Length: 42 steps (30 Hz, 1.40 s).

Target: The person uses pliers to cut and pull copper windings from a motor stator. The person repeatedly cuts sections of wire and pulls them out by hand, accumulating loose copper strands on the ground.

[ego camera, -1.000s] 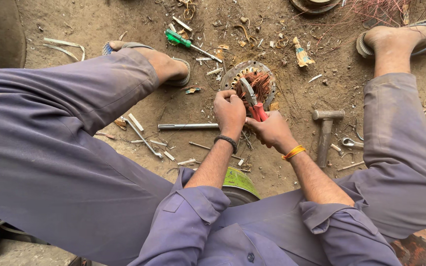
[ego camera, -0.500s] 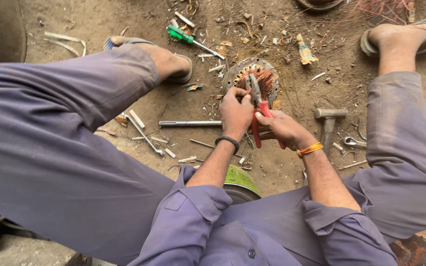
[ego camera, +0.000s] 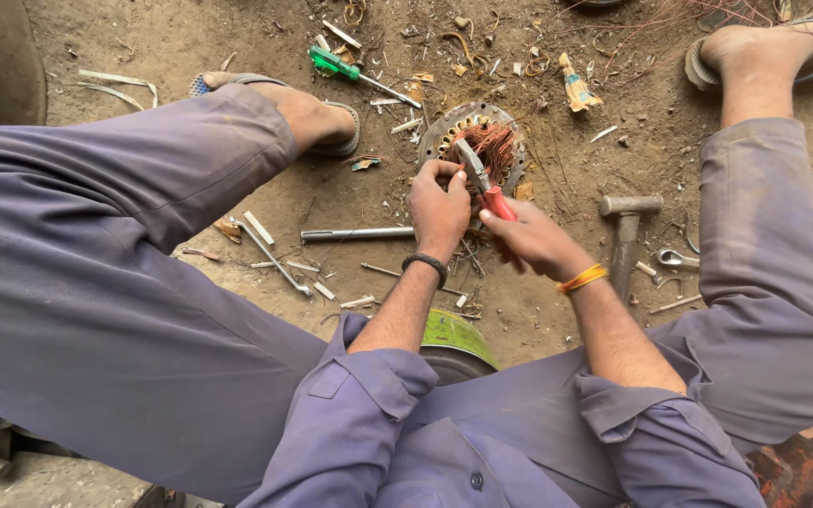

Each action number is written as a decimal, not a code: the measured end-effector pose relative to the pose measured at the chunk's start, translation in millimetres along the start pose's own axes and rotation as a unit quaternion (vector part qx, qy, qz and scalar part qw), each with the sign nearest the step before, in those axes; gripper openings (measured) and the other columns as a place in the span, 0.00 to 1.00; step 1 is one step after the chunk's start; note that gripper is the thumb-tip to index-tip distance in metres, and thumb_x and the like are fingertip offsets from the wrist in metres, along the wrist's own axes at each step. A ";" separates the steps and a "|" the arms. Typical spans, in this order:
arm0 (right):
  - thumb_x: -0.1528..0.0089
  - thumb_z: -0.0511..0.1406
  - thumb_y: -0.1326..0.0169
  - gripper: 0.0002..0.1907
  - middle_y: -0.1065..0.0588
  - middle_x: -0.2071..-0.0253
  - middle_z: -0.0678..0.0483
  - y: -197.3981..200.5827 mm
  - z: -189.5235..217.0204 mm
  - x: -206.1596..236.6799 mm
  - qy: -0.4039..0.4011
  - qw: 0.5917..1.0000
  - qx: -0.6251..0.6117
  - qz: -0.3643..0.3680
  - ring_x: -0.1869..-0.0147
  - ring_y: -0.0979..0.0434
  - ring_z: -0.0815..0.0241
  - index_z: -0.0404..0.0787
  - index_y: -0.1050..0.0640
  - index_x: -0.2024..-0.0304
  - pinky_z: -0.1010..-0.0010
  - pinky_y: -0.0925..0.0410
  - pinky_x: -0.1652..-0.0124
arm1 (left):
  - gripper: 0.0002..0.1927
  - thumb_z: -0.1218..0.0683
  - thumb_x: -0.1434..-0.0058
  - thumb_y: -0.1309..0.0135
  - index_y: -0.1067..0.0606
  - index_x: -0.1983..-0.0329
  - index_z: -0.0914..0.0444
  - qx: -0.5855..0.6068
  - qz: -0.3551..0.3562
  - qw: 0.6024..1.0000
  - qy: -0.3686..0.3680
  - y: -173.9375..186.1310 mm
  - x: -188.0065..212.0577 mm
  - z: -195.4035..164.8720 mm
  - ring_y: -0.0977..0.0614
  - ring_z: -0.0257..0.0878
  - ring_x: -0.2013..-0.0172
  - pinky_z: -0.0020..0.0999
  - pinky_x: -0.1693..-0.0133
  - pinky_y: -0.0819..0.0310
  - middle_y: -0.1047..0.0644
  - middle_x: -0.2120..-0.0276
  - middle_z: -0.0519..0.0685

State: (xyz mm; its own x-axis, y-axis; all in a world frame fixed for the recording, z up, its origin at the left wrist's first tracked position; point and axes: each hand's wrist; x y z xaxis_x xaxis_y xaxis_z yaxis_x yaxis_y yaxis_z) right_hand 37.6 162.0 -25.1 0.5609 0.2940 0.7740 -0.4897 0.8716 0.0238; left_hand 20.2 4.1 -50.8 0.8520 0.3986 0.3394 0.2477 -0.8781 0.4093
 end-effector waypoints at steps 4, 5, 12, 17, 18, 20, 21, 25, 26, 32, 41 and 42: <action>0.40 0.39 0.45 0.15 0.28 0.67 0.47 -12.6 2.1 3.8 0.177 0.855 0.356 -0.334 0.66 0.26 0.51 0.41 0.26 0.53 0.58 0.33 0.68 | 0.07 0.55 0.39 0.42 0.20 0.61 0.62 -0.042 -0.001 0.999 -0.007 1.3 4.2 -12.6 0.15 0.45 0.64 0.40 0.58 0.22 0.16 0.67 0.53; 0.42 0.38 0.44 0.16 0.27 0.66 0.47 -12.3 2.8 4.5 0.217 0.776 0.433 -0.404 0.64 0.24 0.50 0.42 0.26 0.53 0.60 0.31 0.67 | 0.07 0.55 0.39 0.42 0.20 0.61 0.62 -0.055 0.001 0.998 0.004 1.3 5.4 -16.4 0.15 0.46 0.64 0.41 0.58 0.23 0.16 0.67 0.53; 0.36 0.43 0.44 0.17 0.24 0.65 0.46 -5.2 0.1 7.7 -0.030 0.985 0.115 -0.121 0.63 0.23 0.48 0.37 0.23 0.53 0.56 0.28 0.61 | 0.06 0.56 0.38 0.44 0.20 0.62 0.63 -0.016 0.013 0.999 0.025 7.2 7.2 -23.5 0.14 0.46 0.65 0.42 0.58 0.21 0.16 0.67 0.53; 0.42 0.43 0.42 0.19 0.22 0.65 0.43 -18.7 9.3 15.1 0.115 0.833 0.422 -0.338 0.62 0.20 0.45 0.40 0.22 0.53 0.56 0.29 0.63 | 0.06 0.56 0.40 0.42 0.20 0.63 0.63 -0.061 0.003 0.998 0.000 3.0 6.3 -16.1 0.16 0.50 0.63 0.44 0.57 0.24 0.17 0.67 0.54; 0.44 0.42 0.41 0.20 0.22 0.66 0.43 -15.3 14.3 18.2 0.136 0.836 0.398 -0.353 0.63 0.21 0.45 0.41 0.22 0.51 0.56 0.29 0.65 | 0.06 0.56 0.39 0.43 0.21 0.63 0.63 -0.060 0.007 0.998 -0.007 2.2 6.2 -15.5 0.16 0.51 0.62 0.45 0.57 0.24 0.17 0.67 0.55; 0.38 0.43 0.41 0.17 0.22 0.66 0.45 -2.2 26.8 23.5 0.002 0.987 -0.162 -0.005 0.67 0.22 0.54 0.42 0.22 0.51 0.64 0.29 0.68 | 0.06 0.55 0.39 0.43 0.21 0.63 0.63 -0.049 0.006 0.999 -0.010 2.3 5.5 -14.7 0.15 0.50 0.63 0.44 0.57 0.24 0.17 0.66 0.55; 0.35 0.43 0.41 0.15 0.22 0.66 0.47 1.5 31.9 26.5 -0.067 0.879 -0.433 0.186 0.70 0.23 0.58 0.43 0.22 0.50 0.68 0.30 0.70 | 0.06 0.55 0.39 0.43 0.21 0.63 0.63 -0.048 0.007 0.999 -0.008 3.3 5.4 -14.4 0.15 0.50 0.63 0.44 0.57 0.23 0.17 0.66 0.55; 0.37 0.47 0.42 0.20 0.21 0.69 0.43 -8.1 45.7 27.2 -0.096 0.960 0.205 -0.166 0.70 0.19 0.52 0.38 0.22 0.53 0.62 0.29 0.69 | 0.06 0.55 0.39 0.44 0.22 0.62 0.61 -0.064 0.015 0.998 0.018 5.8 4.2 -15.7 0.15 0.51 0.62 0.45 0.57 0.24 0.17 0.66 0.55; 0.39 0.46 0.41 0.20 0.21 0.70 0.44 -7.7 47.2 28.5 -0.077 0.965 0.187 -0.166 0.71 0.20 0.52 0.38 0.22 0.53 0.62 0.29 0.70 | 0.06 0.55 0.39 0.43 0.22 0.62 0.61 -0.067 0.009 0.998 0.012 6.1 4.6 -15.8 0.15 0.51 0.62 0.45 0.57 0.24 0.17 0.66 0.55; 0.39 0.43 0.40 0.16 0.21 0.69 0.45 -3.4 42.2 33.3 0.020 0.970 0.178 -0.166 0.69 0.20 0.48 0.38 0.21 0.56 0.58 0.29 0.69 | 0.07 0.54 0.39 0.44 0.23 0.61 0.62 -0.074 0.012 0.997 0.014 4.6 6.1 -13.1 0.16 0.52 0.60 0.46 0.56 0.25 0.17 0.65 0.56; 0.33 0.35 0.48 0.13 0.24 0.68 0.53 47.2 29.7 25.6 0.078 0.910 -0.407 0.014 0.70 0.25 0.63 0.36 0.26 0.48 0.70 0.30 0.70 | 0.08 0.53 0.41 0.48 0.22 0.63 0.59 -0.214 0.114 0.970 0.027 18.9 -1.4 0.3 0.17 0.55 0.58 0.48 0.55 0.25 0.18 0.63 0.57; 0.33 0.35 0.48 0.13 0.24 0.67 0.53 54.4 30.5 26.2 0.096 0.872 -0.480 0.013 0.70 0.25 0.64 0.38 0.26 0.47 0.72 0.30 0.70 | 0.08 0.53 0.42 0.48 0.22 0.62 0.59 -0.262 0.136 0.955 0.035 23.3 -1.3 2.0 0.18 0.56 0.57 0.49 0.55 0.25 0.18 0.62 0.58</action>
State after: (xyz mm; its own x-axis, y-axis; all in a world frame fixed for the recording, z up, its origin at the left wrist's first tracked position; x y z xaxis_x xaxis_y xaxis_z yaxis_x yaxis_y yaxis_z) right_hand 5.3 205.1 15.8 0.7039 0.2991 0.6443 0.2281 0.7638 -0.6038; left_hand 25.8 -17.5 -43.4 0.8145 0.2081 0.5416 -0.2587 -0.7054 0.6599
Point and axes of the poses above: each hand's wrist, its own x-axis away from the middle knuckle, its own y-axis out of the back of the hand, z = x × y
